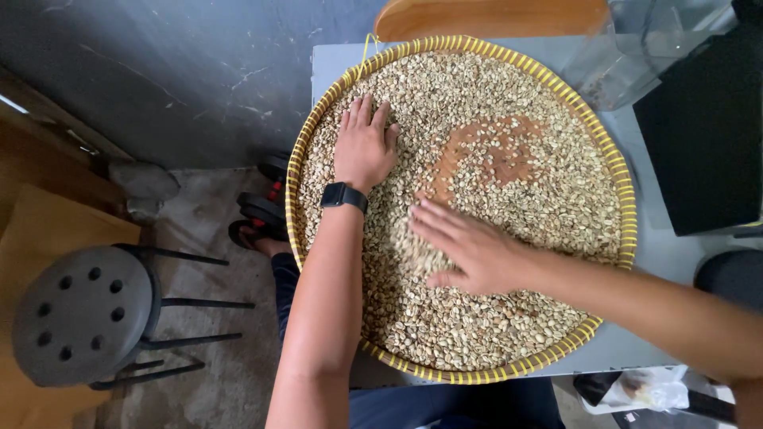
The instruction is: Sorting green coffee beans on a tray to remove defects before roasting.
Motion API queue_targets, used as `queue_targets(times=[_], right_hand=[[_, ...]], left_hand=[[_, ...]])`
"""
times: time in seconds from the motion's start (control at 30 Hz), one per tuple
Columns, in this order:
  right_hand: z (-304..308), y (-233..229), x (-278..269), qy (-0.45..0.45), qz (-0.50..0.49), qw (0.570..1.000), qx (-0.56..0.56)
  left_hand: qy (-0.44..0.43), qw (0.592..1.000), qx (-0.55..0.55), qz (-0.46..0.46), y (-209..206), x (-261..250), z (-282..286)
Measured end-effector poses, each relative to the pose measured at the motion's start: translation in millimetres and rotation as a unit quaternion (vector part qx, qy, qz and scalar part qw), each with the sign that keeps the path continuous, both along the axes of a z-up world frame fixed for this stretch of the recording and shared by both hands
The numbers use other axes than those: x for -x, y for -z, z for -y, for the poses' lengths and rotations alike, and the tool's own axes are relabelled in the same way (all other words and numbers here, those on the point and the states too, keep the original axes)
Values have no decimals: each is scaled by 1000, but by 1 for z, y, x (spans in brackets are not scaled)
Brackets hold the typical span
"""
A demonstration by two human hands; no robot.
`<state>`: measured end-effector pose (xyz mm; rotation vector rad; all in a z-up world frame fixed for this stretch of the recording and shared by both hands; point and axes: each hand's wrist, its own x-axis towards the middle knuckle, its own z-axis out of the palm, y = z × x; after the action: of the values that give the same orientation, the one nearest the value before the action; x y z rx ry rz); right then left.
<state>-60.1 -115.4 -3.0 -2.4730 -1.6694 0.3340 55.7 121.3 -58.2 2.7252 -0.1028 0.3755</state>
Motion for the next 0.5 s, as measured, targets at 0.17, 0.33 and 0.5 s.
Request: queue_targets(times=[0.17,0.33,0.5], right_hand=[[0,-6,33,-78,47,996,7],[-23,2,9,-65,78,994,46],[-42,26,-62,42,177,982,55]], left_hand=[[-5,1000,-6,-2,0,0,1],[-2,1000,13,-3,2,-4,-2],[2,997,78,18,-4,-2,-7]])
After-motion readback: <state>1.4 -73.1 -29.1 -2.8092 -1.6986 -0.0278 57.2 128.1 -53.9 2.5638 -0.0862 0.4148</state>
